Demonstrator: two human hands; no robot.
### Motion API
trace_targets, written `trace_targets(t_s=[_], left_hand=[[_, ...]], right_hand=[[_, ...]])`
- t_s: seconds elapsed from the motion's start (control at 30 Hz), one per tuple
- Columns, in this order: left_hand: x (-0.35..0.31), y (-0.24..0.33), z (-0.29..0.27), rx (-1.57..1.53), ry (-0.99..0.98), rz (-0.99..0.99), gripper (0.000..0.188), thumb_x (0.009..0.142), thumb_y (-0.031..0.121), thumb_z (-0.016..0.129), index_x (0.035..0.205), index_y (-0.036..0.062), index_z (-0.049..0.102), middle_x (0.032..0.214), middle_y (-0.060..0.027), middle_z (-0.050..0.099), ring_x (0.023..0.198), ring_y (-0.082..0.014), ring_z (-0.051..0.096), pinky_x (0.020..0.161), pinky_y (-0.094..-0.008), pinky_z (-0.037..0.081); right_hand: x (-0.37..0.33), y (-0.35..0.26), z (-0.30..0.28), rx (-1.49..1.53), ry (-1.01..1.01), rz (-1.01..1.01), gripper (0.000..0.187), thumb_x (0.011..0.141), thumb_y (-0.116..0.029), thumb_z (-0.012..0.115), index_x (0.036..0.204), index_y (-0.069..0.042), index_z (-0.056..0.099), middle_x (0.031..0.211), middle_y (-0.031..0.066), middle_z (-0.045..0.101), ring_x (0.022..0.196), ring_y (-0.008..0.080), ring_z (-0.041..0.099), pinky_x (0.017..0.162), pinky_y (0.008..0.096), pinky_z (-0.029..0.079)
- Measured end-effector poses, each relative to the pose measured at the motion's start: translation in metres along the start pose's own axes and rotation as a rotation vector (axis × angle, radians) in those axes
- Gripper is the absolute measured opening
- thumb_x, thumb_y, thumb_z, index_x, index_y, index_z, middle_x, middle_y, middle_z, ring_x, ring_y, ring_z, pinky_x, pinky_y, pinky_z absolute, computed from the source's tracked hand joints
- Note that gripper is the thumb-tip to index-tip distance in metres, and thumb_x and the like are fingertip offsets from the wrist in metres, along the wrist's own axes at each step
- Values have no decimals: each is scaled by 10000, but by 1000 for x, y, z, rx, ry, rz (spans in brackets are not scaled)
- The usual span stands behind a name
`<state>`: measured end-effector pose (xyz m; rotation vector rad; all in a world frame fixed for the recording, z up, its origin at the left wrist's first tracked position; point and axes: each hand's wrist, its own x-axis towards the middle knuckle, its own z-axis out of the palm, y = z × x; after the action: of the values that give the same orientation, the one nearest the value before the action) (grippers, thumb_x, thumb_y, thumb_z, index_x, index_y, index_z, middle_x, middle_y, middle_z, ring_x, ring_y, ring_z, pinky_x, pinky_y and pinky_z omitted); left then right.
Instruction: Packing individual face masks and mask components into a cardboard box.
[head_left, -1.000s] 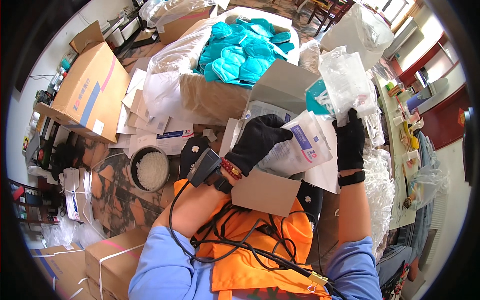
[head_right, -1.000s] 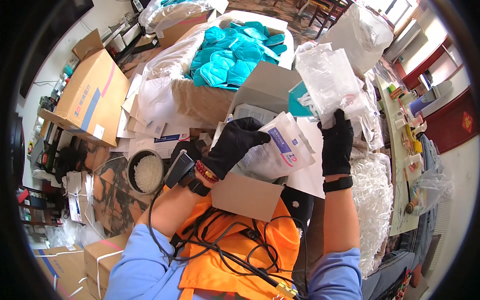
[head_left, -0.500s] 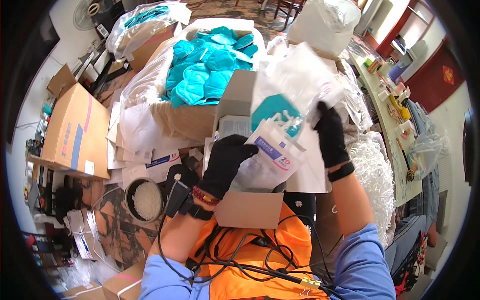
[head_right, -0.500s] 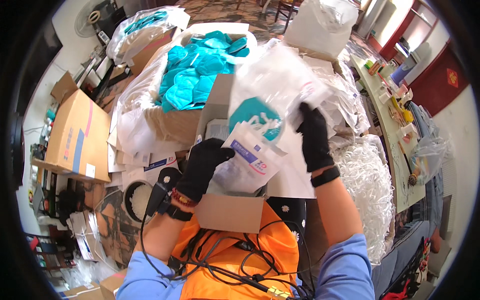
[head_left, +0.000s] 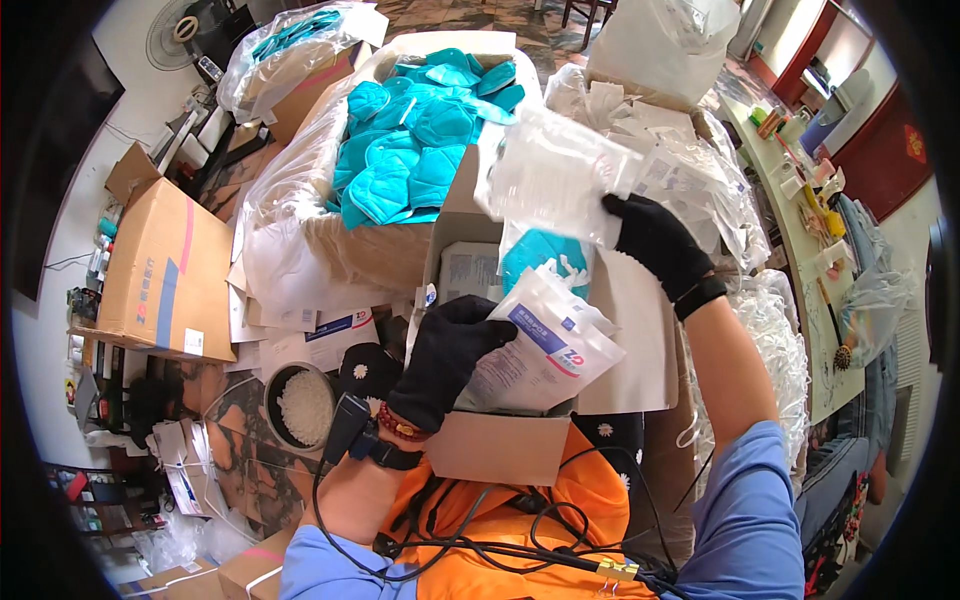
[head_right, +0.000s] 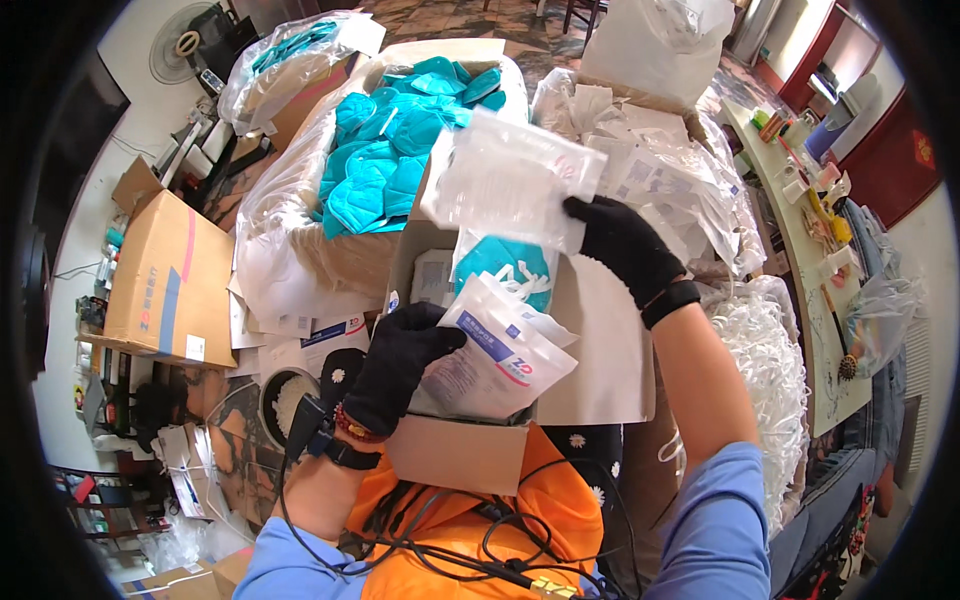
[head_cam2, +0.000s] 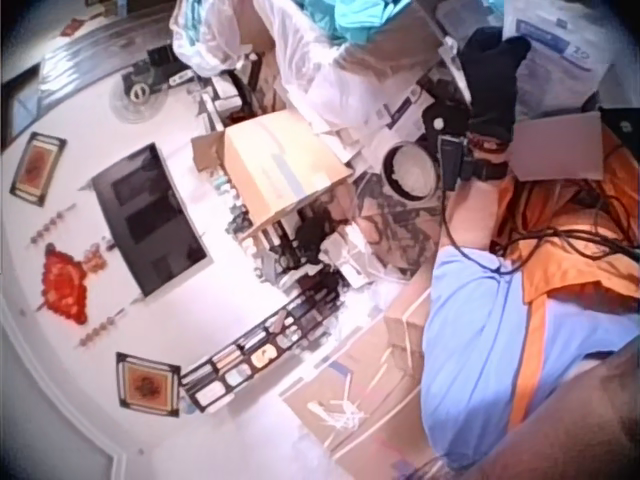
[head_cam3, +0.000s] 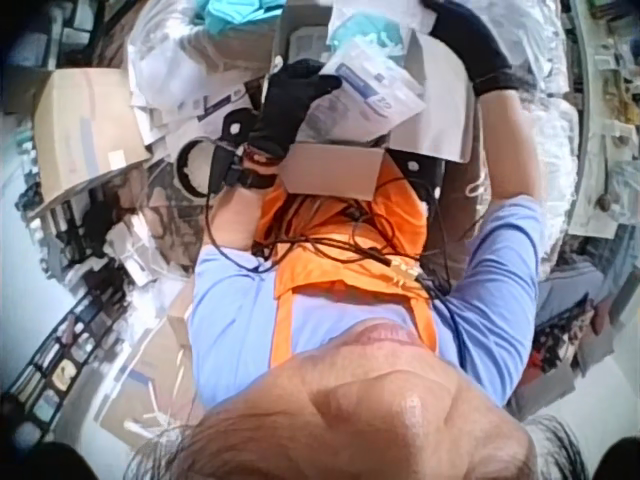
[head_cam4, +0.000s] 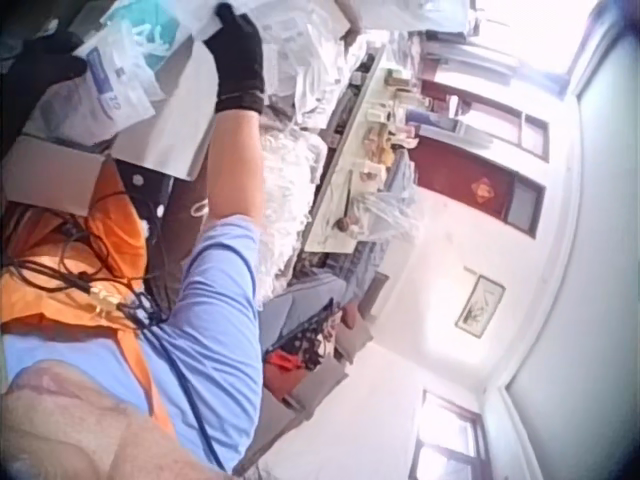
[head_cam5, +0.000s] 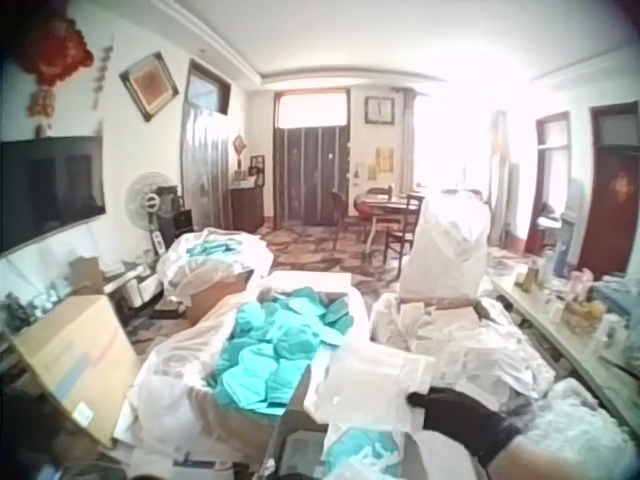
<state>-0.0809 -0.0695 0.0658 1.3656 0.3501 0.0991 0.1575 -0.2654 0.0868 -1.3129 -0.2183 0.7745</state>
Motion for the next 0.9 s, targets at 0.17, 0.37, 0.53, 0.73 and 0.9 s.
trace_targets(t_s=[0.17, 0.37, 0.53, 0.73, 0.9], left_hand=[[-2, -2, -1, -9, 16, -56, 131, 816, 87, 711, 915, 2, 696, 810, -27, 677, 722, -83, 585, 687, -227, 474], [2, -12, 0, -85, 95, -107, 178, 828, 109, 699, 963, -5, 679, 850, -40, 681, 760, -92, 588, 708, -245, 477], [7, -22, -3, -2, 132, -94, 229, 843, 124, 678, 1036, 5, 650, 920, -63, 687, 820, -115, 603, 739, -271, 487], [-3, -14, 4, 156, 91, -56, 259, 840, 127, 669, 1060, -6, 635, 925, -90, 682, 819, -149, 607, 769, -295, 490], [-11, -8, -1, 102, 68, 92, 237, 849, 124, 665, 1053, 7, 638, 936, -65, 675, 844, -121, 595, 780, -280, 484]], right_hand=[[46, 16, -51, -283, 219, -294, 166, 870, -232, 655, 917, -75, 680, 795, -28, 626, 668, 68, 536, 599, 223, 405], [67, -56, -196, -1420, 963, -585, 391, 916, -287, 579, 1213, -34, 601, 1082, 204, 667, 993, 326, 642, 860, 383, 490], [74, -76, -238, -1625, 721, -567, 708, 767, -242, 757, 1361, -10, 449, 1054, 207, 668, 946, 278, 657, 850, 334, 502], [46, -49, -198, -1173, 929, -405, 660, 777, -374, 719, 1278, 5, 515, 1156, 198, 626, 1052, 295, 605, 913, 364, 463], [-57, -22, 7, -410, -11, -175, 483, 874, -235, 643, 1313, -79, 516, 1157, 97, 613, 1015, 113, 593, 825, 295, 490]])
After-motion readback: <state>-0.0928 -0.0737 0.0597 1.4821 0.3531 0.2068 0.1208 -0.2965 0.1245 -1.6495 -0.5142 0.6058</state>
